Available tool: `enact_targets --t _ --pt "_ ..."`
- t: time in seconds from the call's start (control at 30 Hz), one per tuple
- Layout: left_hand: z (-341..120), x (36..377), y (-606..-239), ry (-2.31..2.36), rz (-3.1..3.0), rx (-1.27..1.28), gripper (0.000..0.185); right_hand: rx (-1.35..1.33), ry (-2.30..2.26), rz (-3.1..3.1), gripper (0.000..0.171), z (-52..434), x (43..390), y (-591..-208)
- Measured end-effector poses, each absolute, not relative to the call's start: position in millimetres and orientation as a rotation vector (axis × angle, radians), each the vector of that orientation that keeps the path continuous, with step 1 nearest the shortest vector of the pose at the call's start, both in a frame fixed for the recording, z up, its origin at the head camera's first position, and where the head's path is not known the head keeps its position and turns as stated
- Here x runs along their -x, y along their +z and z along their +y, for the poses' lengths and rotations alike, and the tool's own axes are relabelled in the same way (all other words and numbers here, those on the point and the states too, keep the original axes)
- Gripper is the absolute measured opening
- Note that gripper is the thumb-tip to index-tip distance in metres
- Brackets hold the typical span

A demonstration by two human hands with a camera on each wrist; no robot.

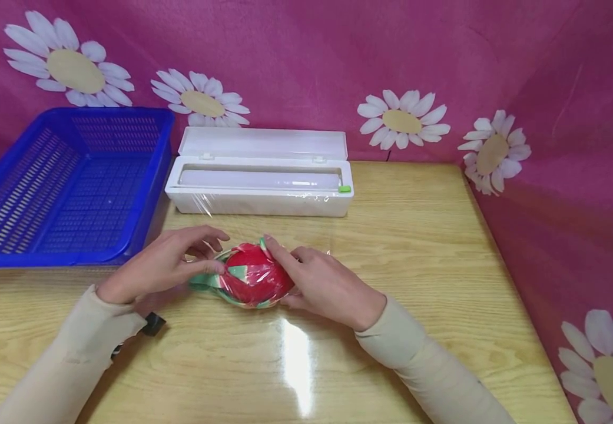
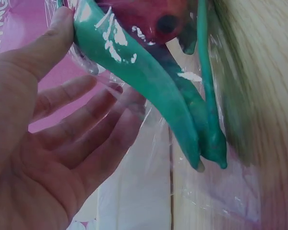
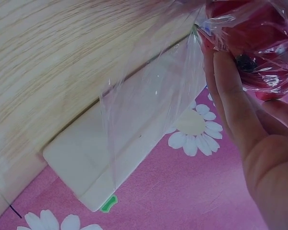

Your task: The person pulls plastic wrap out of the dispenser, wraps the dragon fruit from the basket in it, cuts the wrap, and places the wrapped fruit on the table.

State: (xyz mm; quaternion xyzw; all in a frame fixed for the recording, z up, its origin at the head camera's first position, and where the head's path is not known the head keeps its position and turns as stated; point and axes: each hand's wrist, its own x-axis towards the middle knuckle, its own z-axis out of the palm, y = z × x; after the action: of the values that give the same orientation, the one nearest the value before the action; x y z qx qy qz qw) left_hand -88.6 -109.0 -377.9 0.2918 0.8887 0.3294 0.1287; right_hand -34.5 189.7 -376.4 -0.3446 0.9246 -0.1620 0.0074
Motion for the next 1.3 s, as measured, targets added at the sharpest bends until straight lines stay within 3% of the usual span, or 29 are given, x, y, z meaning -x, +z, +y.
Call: enact_targets --t 1.0,1.3 --pt "-112.0 89.7 -387.1 0.989 2.487 -0.826 0.036 1.075 -0.680 2.777 0.101 196.4 45.0 -377.9" --pt "-111.3 88.0 -385.3 0.922 2.482 -0.751 0.086 1.161 -0.829 2.703 0.093 199.2 51.5 -381.4"
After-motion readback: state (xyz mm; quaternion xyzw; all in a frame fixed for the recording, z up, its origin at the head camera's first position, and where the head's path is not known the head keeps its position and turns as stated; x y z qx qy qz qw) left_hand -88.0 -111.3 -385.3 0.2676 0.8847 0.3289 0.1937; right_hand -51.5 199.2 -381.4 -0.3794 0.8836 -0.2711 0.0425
